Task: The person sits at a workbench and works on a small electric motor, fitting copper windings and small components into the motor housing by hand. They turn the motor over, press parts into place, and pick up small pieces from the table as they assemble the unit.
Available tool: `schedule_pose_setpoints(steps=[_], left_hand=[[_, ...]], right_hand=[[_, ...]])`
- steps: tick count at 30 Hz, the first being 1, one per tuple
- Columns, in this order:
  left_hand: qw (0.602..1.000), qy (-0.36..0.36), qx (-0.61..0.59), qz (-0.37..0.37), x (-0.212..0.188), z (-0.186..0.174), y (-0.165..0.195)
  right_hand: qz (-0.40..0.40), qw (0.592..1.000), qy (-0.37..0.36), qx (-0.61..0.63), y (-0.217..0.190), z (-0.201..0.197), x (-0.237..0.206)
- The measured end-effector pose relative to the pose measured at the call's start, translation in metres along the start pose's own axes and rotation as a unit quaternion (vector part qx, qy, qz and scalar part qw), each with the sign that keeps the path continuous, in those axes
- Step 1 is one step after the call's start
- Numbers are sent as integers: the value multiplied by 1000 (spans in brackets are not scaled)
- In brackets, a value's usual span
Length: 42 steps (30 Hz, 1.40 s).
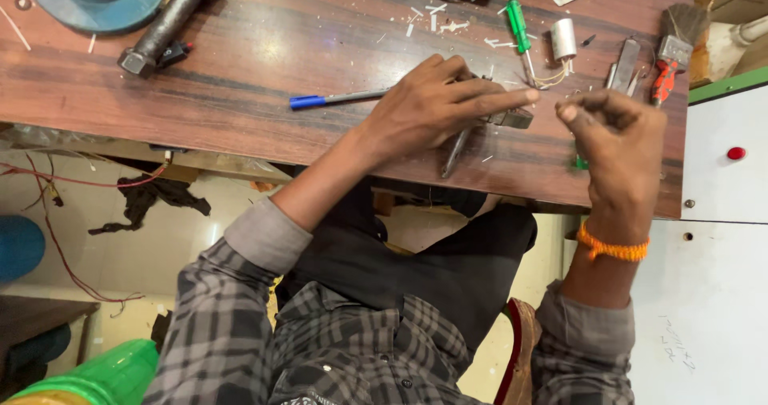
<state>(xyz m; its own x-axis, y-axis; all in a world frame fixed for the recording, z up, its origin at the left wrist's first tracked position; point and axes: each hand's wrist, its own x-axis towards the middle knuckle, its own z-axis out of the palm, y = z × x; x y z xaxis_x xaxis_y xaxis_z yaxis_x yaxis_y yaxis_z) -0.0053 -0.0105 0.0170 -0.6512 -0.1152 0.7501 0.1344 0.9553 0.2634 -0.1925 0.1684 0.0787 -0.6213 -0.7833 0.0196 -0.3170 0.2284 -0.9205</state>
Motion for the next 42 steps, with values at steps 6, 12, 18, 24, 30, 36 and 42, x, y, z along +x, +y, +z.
schedule_pose_setpoints(steps=[6, 12, 18, 24, 30, 36, 42], left_hand=[[992, -5, -108, -68, -15, 12, -5], [1000, -5, 8, 18, -23, 10, -8], [985, 27, 98, 138, -32, 16, -2], [975, 62, 154, 150, -31, 22, 3], [993, 35, 83, 80, -34, 14, 14], [991, 70, -38, -104, -38, 17, 29], [966, 117, -93, -209, -33, 20, 46]], right_hand=[[-45, 984, -5, -173, -21, 30, -49], [-287, 908, 25, -303, 26, 65, -57], [-224, 948, 24, -226, 51, 71, -75], [-158, 964, 16, -215, 19, 44, -101], [-203, 936, 11, -287, -21, 25, -103], [-254, 926, 32, -277, -33, 35, -58], [-240, 926, 32, -289, -35, 48, 6]])
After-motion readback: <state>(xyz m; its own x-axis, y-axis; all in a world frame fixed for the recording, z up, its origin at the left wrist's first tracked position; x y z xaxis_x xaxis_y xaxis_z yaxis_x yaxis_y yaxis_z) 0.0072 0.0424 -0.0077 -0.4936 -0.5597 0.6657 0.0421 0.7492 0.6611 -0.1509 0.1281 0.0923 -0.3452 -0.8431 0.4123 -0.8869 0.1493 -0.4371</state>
